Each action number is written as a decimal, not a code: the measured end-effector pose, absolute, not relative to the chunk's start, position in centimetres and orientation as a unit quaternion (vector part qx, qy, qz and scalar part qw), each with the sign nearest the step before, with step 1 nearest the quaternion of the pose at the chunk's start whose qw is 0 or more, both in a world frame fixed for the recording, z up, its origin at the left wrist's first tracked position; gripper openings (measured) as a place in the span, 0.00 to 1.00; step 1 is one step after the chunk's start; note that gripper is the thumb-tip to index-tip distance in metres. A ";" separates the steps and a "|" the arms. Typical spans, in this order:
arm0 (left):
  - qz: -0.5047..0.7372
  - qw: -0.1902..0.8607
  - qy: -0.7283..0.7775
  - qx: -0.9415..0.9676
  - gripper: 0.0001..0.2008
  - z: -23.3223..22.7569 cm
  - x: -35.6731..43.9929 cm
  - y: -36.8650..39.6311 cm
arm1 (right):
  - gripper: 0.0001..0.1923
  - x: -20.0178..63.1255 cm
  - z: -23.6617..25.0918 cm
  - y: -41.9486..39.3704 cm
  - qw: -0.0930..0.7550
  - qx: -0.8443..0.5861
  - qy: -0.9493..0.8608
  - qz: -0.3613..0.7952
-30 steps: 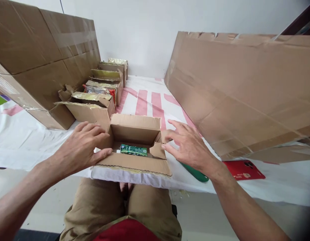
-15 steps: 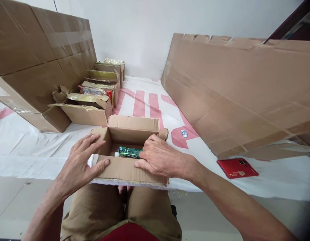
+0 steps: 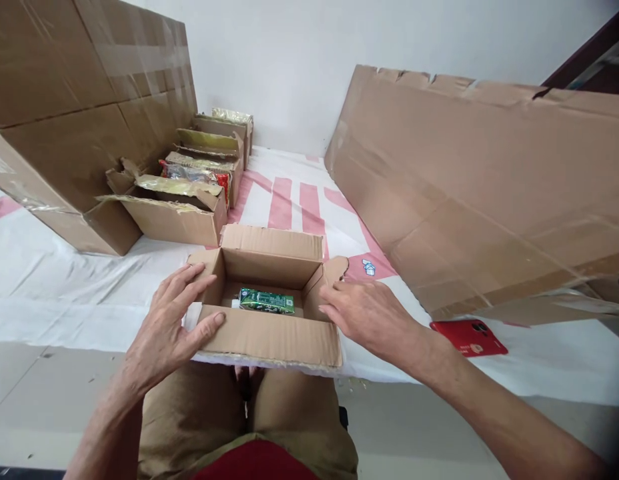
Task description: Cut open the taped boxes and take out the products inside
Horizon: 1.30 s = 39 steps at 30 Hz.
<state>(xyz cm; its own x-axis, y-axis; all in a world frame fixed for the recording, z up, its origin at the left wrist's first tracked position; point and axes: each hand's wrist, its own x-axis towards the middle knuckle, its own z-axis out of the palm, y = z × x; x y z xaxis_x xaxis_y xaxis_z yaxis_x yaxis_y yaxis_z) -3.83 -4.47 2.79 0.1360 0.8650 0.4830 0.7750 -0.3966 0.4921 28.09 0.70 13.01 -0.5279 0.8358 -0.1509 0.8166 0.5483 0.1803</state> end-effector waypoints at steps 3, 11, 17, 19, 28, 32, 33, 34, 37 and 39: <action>0.376 0.068 0.545 0.746 0.25 2.6 -3.6 -4.7 | 0.08 24.8 14.0 1.9 0.167 0.415 0.890 0.085; 0.411 0.093 0.548 0.722 0.25 2.0 -2.8 -4.6 | 0.19 18.6 9.6 7.1 0.241 0.298 0.921 -0.069; 0.427 0.101 0.545 0.714 0.27 1.3 -2.5 -4.4 | 0.17 17.6 6.4 6.9 0.218 0.329 0.916 -0.072; 0.426 0.096 0.546 0.716 0.27 1.1 -2.5 -4.3 | 0.17 17.9 7.5 6.8 0.202 0.338 0.917 -0.067; 0.510 0.018 0.572 0.642 0.25 4.5 -1.9 -6.2 | 0.27 22.2 17.5 4.6 -0.121 0.409 0.862 -0.274; 0.561 0.060 0.574 0.593 0.20 7.6 -1.8 -9.0 | 0.31 22.2 18.3 1.5 -0.181 0.365 0.809 -0.423; 0.561 0.092 0.567 0.596 0.20 8.0 -1.8 -9.6 | 0.30 21.7 18.2 0.6 -0.186 0.355 0.784 -0.474; 0.561 0.128 0.557 0.599 0.20 8.3 -1.9 -10.1 | 0.29 21.1 18.0 -0.3 -0.190 0.339 0.751 -0.533; 0.590 0.247 0.505 0.579 0.23 8.2 -2.4 -11.3 | 0.27 18.4 17.1 -2.7 -0.232 0.264 0.626 -0.696; 0.631 0.327 0.472 0.522 0.26 7.7 -3.0 -11.9 | 0.28 16.3 16.3 -4.0 -0.274 0.221 0.576 -0.738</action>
<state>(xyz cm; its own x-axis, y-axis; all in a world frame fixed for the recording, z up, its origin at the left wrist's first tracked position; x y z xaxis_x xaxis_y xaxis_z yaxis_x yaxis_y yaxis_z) -2.99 -11.87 7.73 -0.2413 0.9051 0.3500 0.0791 -0.3412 0.9367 16.29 -4.04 16.31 -0.7524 0.6586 -0.0114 -0.1488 -0.1868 -0.9711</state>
